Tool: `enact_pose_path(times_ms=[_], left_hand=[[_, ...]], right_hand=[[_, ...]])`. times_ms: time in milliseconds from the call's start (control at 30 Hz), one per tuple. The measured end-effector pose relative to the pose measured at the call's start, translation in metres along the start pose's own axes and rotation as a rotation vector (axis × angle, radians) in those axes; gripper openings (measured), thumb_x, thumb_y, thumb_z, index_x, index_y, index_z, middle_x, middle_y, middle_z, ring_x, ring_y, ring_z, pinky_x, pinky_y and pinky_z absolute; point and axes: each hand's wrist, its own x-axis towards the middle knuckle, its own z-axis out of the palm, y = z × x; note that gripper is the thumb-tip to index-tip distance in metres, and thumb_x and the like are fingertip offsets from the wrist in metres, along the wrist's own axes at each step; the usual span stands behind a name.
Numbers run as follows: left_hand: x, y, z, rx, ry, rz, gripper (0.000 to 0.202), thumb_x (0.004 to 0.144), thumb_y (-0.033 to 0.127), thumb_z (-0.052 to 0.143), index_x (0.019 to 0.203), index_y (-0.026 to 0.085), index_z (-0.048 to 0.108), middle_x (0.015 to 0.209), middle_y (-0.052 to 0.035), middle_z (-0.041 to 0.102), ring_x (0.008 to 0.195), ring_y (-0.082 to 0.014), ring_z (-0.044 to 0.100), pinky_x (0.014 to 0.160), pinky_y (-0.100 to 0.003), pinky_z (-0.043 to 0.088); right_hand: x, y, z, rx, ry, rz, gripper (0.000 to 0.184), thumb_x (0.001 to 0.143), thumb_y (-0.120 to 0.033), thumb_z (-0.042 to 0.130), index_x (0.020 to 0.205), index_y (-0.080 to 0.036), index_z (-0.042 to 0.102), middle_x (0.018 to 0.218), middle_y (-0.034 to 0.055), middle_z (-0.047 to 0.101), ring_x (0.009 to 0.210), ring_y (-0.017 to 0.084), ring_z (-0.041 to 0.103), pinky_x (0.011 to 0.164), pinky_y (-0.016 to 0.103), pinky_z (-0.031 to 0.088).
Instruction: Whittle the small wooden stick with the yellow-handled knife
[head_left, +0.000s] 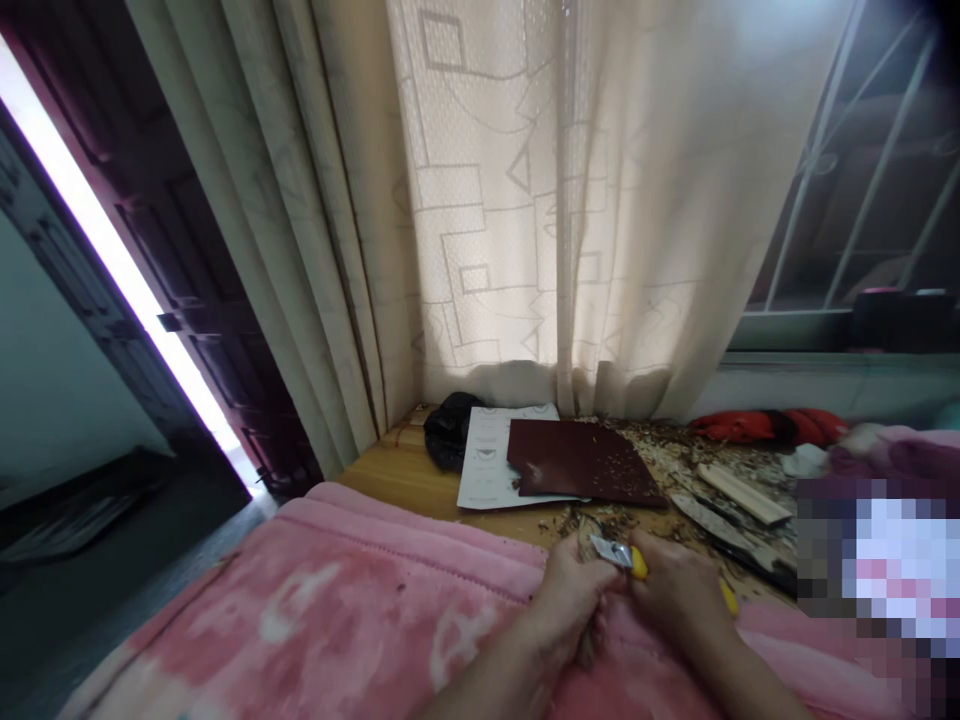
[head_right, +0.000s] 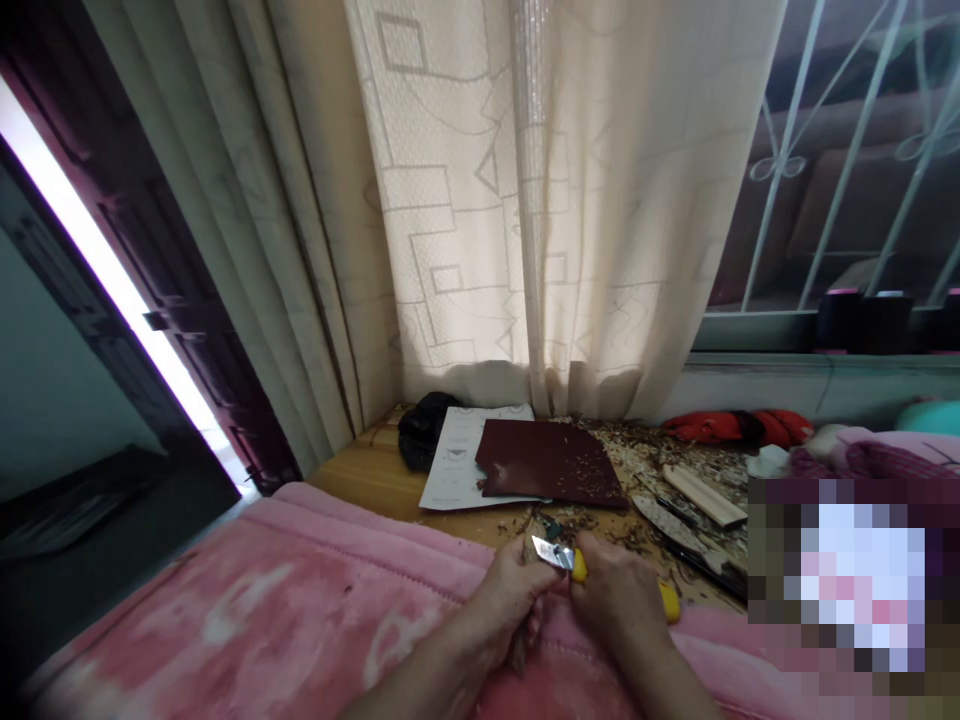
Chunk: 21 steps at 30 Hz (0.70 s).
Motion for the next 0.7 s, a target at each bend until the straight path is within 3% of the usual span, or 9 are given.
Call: enact_pose_path(times_ms=[200,533,700], left_hand=[[0.001,0.0,0.0,0.015,0.02,-0.029,0.02,0.054,0.017,0.054,0.074,0.016,0.048,0.036,0.0102,0.036,0.024,-0.0035,0.029,0.026,-0.014,0.023],[0.002,-0.006,-0.003,0.027,-0.052,0.008,0.02,0.055,0.019,0.053,0.074,0.016,0.047,0.034,0.0091,0.036,0.023,-0.005,0.029,0.024,-0.015,0.023],[0.003,-0.005,-0.003,0.085,-0.022,-0.002,0.019,0.056,0.021,0.053,0.073,0.017,0.047,0.033,0.0089,0.035,0.023,-0.0065,0.03,0.022,-0.015,0.021]], right_hand=[[0.0,-0.004,-0.008,-0.02,-0.047,-0.015,0.016,0.069,-0.03,0.042,0.073,-0.021,0.054,0.069,0.0035,0.061,0.063,0.017,0.054,0.051,0.024,0.024],[0.003,0.0,0.007,-0.044,-0.073,0.033,0.018,0.07,-0.034,0.04,0.071,-0.021,0.053,0.068,0.0048,0.061,0.063,0.018,0.055,0.051,0.024,0.026],[0.002,-0.002,0.005,-0.047,-0.093,0.059,0.019,0.07,-0.035,0.039,0.072,-0.021,0.053,0.068,0.0052,0.061,0.063,0.018,0.055,0.051,0.025,0.028]])
